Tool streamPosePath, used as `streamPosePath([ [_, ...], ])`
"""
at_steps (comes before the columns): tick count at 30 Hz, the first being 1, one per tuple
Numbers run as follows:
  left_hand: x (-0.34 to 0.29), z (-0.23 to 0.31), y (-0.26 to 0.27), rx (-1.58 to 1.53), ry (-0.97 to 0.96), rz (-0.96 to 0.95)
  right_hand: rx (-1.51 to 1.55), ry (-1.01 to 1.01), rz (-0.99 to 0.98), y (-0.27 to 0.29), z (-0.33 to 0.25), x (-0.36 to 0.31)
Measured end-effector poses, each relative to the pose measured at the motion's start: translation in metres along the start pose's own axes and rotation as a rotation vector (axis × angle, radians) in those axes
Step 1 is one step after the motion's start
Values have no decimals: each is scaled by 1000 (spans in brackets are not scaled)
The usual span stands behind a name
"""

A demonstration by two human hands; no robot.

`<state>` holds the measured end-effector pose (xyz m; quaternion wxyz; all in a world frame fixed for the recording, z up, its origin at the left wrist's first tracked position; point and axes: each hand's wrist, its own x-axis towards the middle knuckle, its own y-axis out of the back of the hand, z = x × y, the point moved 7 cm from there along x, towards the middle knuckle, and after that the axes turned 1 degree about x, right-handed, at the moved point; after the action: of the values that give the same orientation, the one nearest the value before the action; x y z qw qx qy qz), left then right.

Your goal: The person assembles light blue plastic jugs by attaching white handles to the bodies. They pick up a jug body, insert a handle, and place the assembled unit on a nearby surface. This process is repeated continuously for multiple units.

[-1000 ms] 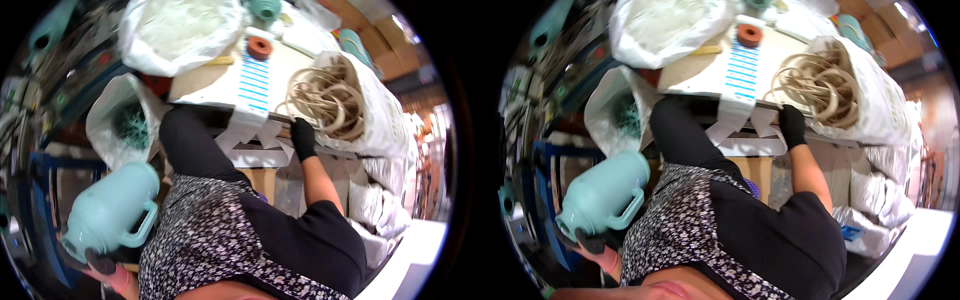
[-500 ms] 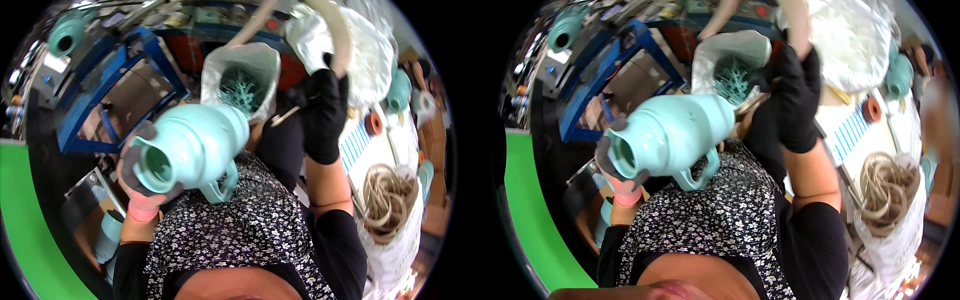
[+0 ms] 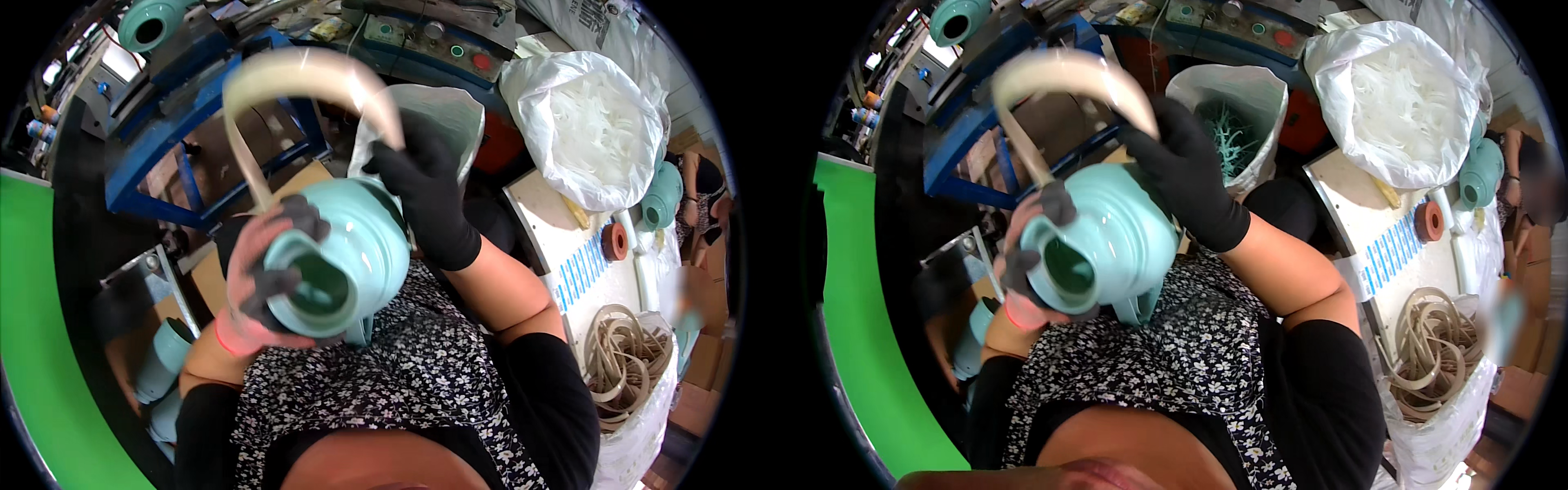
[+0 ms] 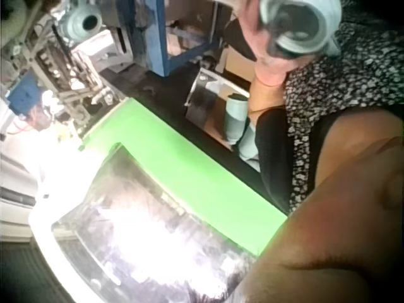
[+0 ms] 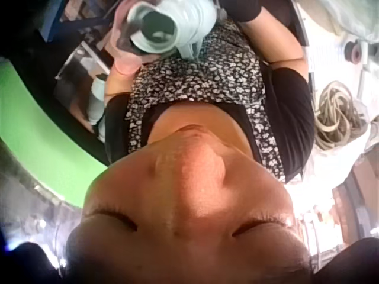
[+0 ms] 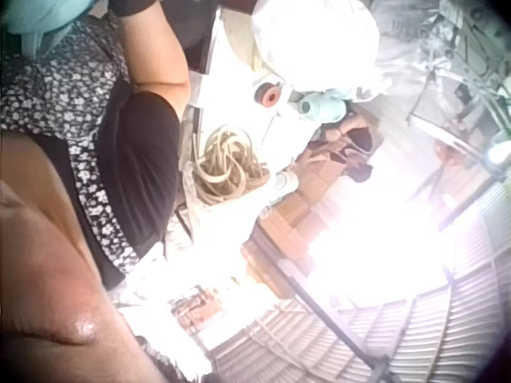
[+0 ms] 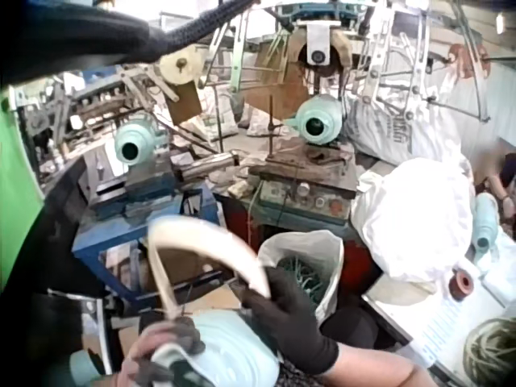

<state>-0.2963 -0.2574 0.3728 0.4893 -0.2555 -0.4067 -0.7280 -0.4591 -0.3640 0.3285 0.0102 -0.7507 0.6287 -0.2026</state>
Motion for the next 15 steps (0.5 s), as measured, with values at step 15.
streamPosePath([
  [15,-34,-112,-48,-971,1081,517,294,-553,184,46,24,-51],
])
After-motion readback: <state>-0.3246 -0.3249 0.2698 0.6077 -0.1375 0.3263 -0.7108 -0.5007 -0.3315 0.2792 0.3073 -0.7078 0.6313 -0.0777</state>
